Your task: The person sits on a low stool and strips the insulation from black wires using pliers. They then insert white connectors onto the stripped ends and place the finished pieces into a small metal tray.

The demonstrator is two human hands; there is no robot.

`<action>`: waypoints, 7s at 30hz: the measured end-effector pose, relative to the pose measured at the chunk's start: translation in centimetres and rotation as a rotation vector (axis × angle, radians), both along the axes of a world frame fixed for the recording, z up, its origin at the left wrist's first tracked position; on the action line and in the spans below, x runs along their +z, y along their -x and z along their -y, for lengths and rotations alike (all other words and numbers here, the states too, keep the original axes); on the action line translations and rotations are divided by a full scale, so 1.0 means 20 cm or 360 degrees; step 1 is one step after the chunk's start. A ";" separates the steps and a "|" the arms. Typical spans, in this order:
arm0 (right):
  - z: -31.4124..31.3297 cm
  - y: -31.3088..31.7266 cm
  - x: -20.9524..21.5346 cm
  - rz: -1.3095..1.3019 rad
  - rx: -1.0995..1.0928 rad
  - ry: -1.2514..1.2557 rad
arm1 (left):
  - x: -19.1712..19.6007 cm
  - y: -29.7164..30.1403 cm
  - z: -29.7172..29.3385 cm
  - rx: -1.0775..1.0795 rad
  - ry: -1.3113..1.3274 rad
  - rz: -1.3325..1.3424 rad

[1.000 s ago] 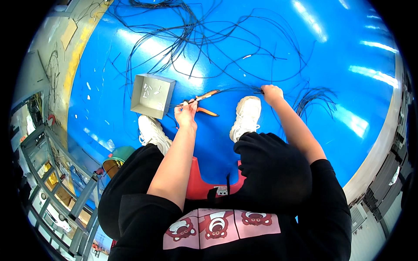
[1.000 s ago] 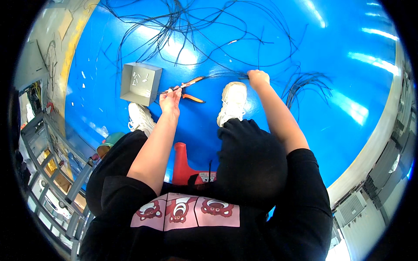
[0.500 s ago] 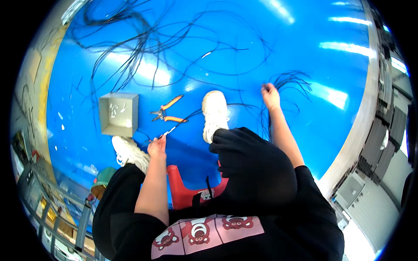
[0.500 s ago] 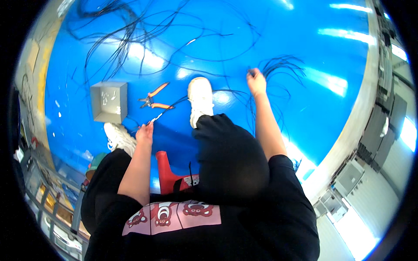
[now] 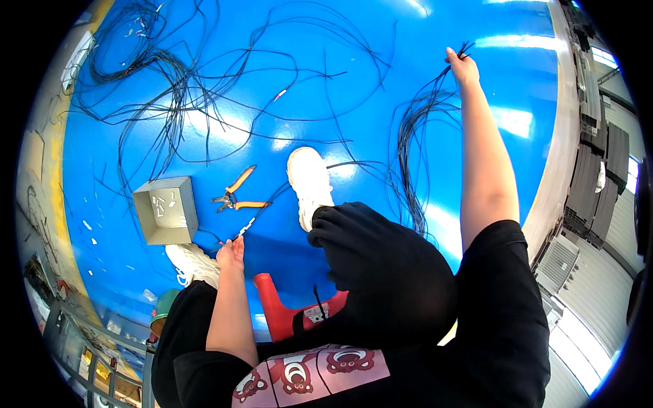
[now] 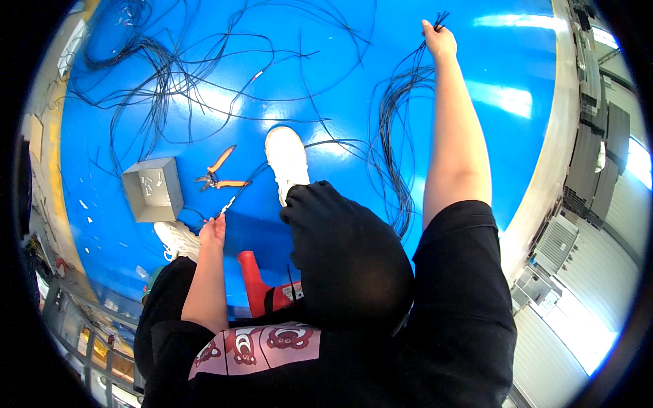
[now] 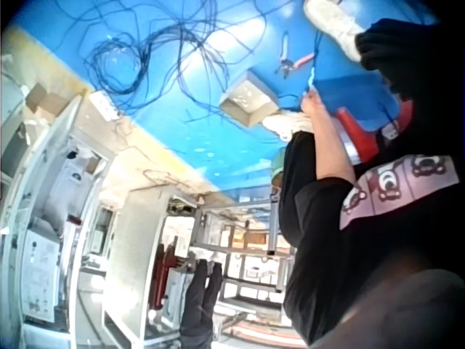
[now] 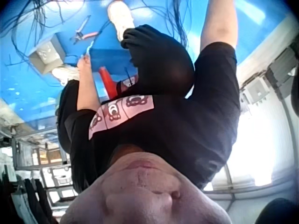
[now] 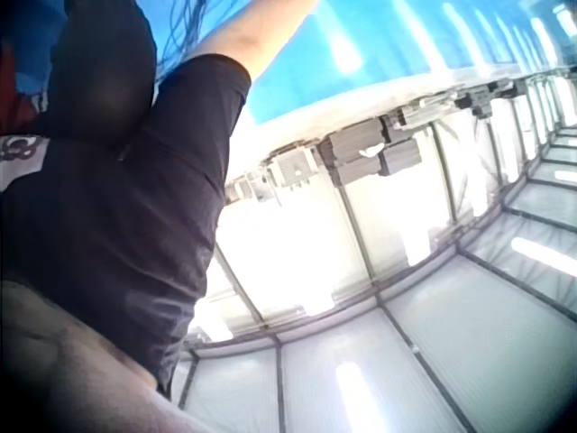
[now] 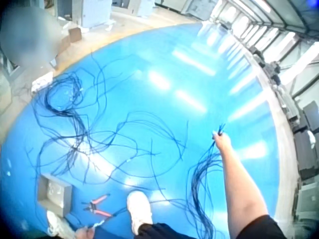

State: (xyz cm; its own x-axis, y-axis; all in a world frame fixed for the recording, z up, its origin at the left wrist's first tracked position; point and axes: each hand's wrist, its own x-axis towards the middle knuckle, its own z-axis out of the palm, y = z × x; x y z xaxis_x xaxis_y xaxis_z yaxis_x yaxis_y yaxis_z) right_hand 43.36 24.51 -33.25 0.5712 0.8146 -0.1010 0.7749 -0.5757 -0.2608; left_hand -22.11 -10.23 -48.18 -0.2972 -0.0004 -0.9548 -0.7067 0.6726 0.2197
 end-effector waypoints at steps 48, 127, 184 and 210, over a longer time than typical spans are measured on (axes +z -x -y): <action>-0.49 1.83 -0.70 -0.0685 0.1045 0.0521 | 0.14 0.13 -1.94 -0.3673 -0.0123 -0.2023; 0.26 2.94 0.17 -0.1652 0.1455 0.0873 | 1.04 0.42 -1.19 -0.1011 -0.1168 -0.0077; 0.58 2.54 -0.46 -0.0406 0.2257 0.0693 | 0.68 0.30 -0.88 -0.1821 -0.1119 -0.0139; 0.49 2.34 0.18 -0.2042 0.0828 0.1463 | 0.90 0.22 -0.97 -0.2670 -0.1317 -0.1232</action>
State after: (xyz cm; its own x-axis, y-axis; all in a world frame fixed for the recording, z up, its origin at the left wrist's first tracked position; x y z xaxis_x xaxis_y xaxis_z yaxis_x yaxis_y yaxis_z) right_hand -3.52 14.72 -29.66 -0.5534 0.2850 -0.7826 0.4846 -0.6540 -0.5809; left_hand -26.42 9.20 -30.16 0.1953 0.9407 -0.2775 0.7605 0.0335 0.6485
